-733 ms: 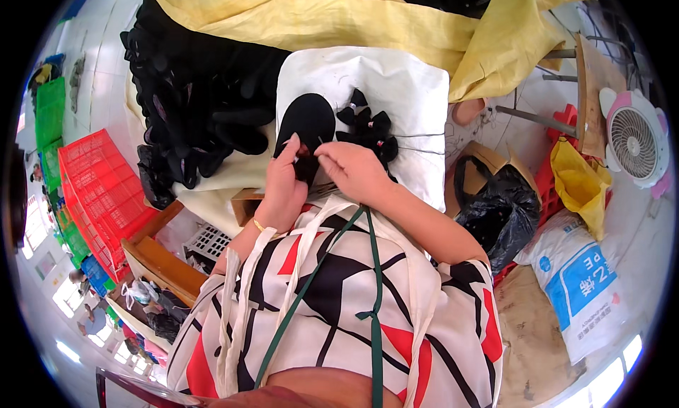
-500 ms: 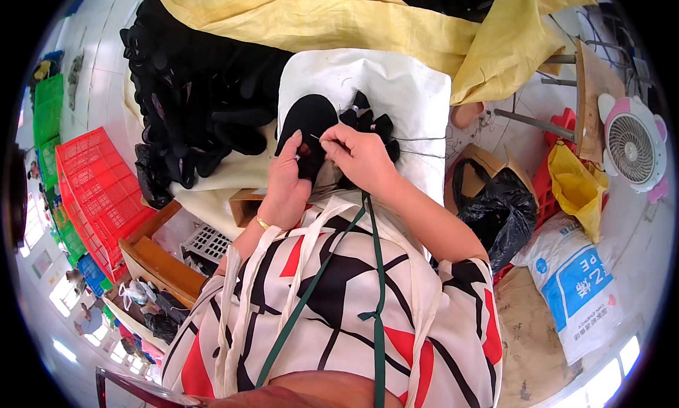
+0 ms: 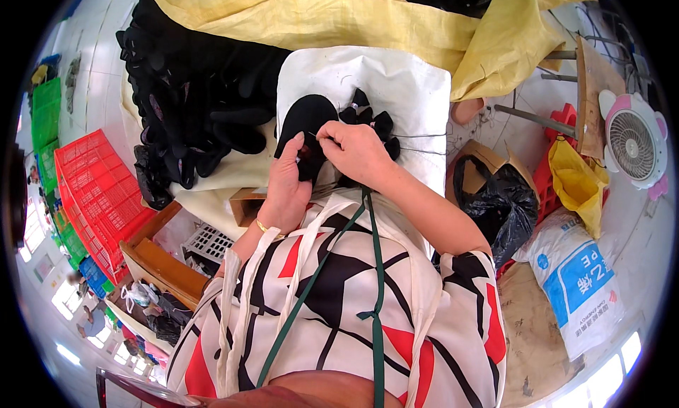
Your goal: The person is sewing a black glove using a needle and thread. They repeatedly insert the needle into the glove fabric and pull the thread through to stitch the material. The person handles the glove with both hands, adjusting its position on a white cloth on their lap.
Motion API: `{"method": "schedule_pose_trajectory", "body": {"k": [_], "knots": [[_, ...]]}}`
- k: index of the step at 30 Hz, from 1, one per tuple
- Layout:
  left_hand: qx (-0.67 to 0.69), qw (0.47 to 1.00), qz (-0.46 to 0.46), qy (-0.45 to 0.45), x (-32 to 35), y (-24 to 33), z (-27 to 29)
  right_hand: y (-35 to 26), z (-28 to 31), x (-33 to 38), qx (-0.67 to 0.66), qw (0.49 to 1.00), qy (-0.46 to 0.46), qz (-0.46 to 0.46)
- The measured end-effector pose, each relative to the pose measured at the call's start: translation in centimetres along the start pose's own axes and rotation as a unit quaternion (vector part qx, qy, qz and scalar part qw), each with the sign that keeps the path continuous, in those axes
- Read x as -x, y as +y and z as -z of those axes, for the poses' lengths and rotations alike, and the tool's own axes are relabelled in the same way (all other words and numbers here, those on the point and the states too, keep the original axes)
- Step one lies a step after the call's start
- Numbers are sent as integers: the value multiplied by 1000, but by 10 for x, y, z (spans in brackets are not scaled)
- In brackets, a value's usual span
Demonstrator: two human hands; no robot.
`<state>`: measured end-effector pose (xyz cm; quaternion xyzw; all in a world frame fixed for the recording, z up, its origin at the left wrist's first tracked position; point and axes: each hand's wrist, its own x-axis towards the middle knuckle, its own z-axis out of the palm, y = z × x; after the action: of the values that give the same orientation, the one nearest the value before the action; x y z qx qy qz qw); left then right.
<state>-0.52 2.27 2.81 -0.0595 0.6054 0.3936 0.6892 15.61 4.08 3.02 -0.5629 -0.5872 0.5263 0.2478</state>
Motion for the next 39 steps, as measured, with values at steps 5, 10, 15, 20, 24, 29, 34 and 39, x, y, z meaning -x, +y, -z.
{"method": "schedule_pose_trajectory", "body": {"k": [5,10,15,20,24,29,34,39], "knots": [[-1,1000,-1,-14,2,0,-1,-1,2,-1,-5,1000,-7,-2],[-11,1000,6,-10,6,0,-2,-2,5,-5,3,999,-29,-26],[-12,1000,-11,-7,11,-3,-3,-7,2,-6,-32,998,-42,-40],[-12,998,-31,-47,5,-1,3,6,-8,4,-41,999,-12,-1],[-32,999,-11,-25,2,1,5,16,-12,6,-24,999,-8,22],[-35,999,-22,-29,-3,-2,5,11,-15,3,3,1000,16,23],[-31,998,-33,-35,-4,-7,4,11,-22,-5,-42,997,14,-61],[-5,998,-27,-50,5,1,-1,-57,34,14,23,997,33,64]]}}
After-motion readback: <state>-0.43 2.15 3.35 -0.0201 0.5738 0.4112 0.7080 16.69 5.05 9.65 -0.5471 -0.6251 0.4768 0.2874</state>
